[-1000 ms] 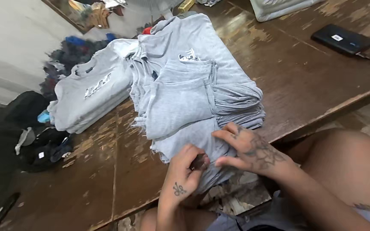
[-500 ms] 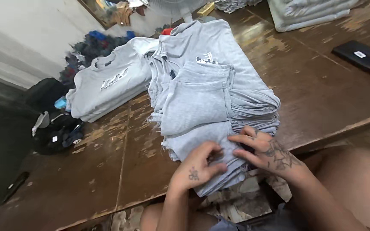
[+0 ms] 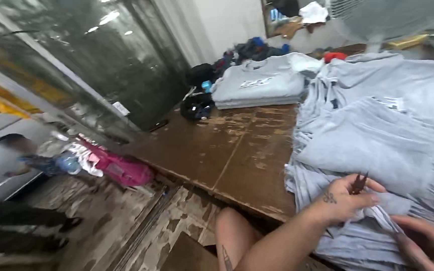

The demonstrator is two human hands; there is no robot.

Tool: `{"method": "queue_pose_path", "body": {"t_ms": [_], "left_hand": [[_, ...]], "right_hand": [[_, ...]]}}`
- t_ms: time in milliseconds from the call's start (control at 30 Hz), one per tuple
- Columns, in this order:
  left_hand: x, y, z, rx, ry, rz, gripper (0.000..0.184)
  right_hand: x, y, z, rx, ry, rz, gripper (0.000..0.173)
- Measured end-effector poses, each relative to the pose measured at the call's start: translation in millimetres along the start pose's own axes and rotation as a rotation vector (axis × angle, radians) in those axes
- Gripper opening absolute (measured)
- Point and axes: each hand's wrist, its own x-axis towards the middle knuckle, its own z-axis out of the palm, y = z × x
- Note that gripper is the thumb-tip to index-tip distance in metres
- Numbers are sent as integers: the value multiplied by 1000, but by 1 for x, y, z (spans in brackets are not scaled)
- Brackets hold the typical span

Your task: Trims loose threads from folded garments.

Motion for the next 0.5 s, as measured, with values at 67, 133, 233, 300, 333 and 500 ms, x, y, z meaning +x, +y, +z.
{"method": "queue_pose_path", "body": {"t_ms": [67, 133, 233, 300, 333, 500], "left_hand": [[-4, 1, 2, -139, 99, -58, 22], [-9, 1, 8, -176, 163, -83, 19], [-11, -2, 13, -221, 242, -55, 18], [-11, -4, 13, -275, 279, -27, 18], [-11, -5, 13, -278, 291, -20, 18], [-5, -21, 21, -175, 309, 58, 17]], "right_hand": [[1, 1, -2, 218, 10, 92, 34], [-2, 9, -6, 308, -4, 116, 47], [-8, 14, -7, 150, -29, 98, 48], [-9, 18, 0, 34, 14, 40, 41], [-8, 21, 4, 29, 58, 23, 35], [-2, 18, -1, 437, 108, 71, 34]]}}
